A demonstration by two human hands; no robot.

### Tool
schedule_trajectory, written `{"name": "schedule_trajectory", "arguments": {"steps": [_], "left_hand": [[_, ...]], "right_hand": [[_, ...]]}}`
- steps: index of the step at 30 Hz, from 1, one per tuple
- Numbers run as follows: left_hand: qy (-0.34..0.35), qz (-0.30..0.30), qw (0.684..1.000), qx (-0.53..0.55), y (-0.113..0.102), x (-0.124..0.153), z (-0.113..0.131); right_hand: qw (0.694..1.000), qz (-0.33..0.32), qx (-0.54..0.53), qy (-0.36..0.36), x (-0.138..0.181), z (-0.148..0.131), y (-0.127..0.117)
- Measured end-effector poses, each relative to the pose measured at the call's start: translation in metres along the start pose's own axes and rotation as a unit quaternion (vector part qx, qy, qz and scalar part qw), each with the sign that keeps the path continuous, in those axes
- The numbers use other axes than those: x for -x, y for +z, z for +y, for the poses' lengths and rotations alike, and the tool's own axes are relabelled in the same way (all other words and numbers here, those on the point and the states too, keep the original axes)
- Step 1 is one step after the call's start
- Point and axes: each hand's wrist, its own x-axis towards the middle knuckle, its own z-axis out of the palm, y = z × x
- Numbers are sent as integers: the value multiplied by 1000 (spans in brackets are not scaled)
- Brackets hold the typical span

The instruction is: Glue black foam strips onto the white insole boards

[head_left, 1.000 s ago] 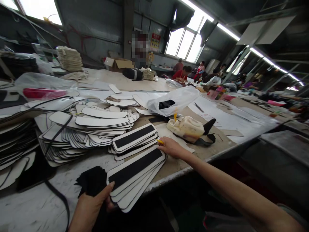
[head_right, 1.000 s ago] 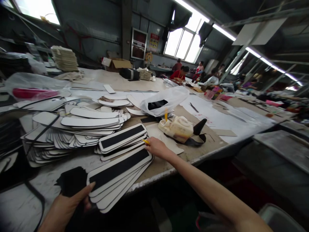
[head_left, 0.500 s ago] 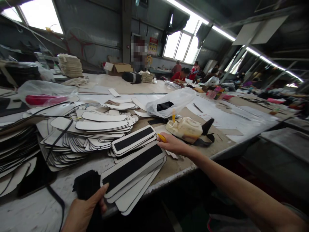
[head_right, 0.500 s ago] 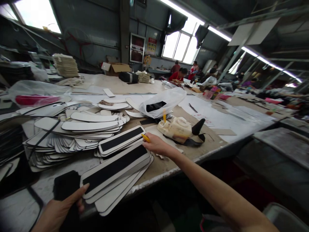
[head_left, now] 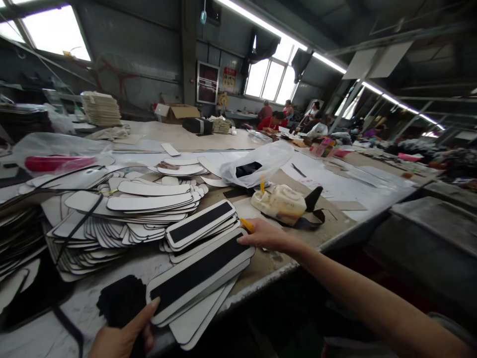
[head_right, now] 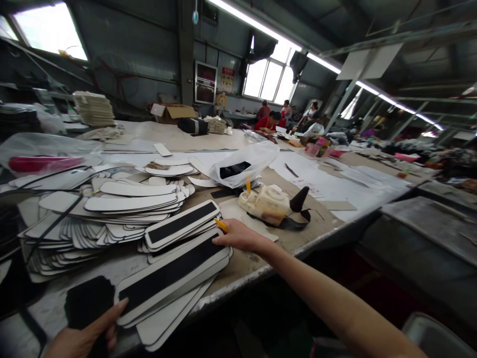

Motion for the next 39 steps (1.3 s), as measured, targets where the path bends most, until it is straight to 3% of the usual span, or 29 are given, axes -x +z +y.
{"name": "schedule_trajectory", "arguments": {"steps": [6, 11, 16, 24, 29, 34, 39], "left_hand": [[95, -3, 995, -23, -13, -12, -18], [112, -65, 991, 30, -24, -10, -20], [107, -118, 982, 106, -25, 3, -9], [92, -119, 976, 156, -27, 12, -7], [89, -94, 984, 120, -31, 17, -4], [50, -41, 981, 184, -28, 29, 2], [63, -75, 961, 259, -26, 44, 6]], "right_hand": [[995, -23, -101, 13, 6, -15, -5], [986, -35, -155, 43, 8, -32, -7], [983, 7, -177, 53, 5, -39, -5], [984, 0, -132, 122, 10, -29, -1], [970, -5, -224, 92, 20, -38, -3], [962, 14, -264, 75, 24, -41, -3], [954, 4, -288, 87, 28, -41, -2]]}}
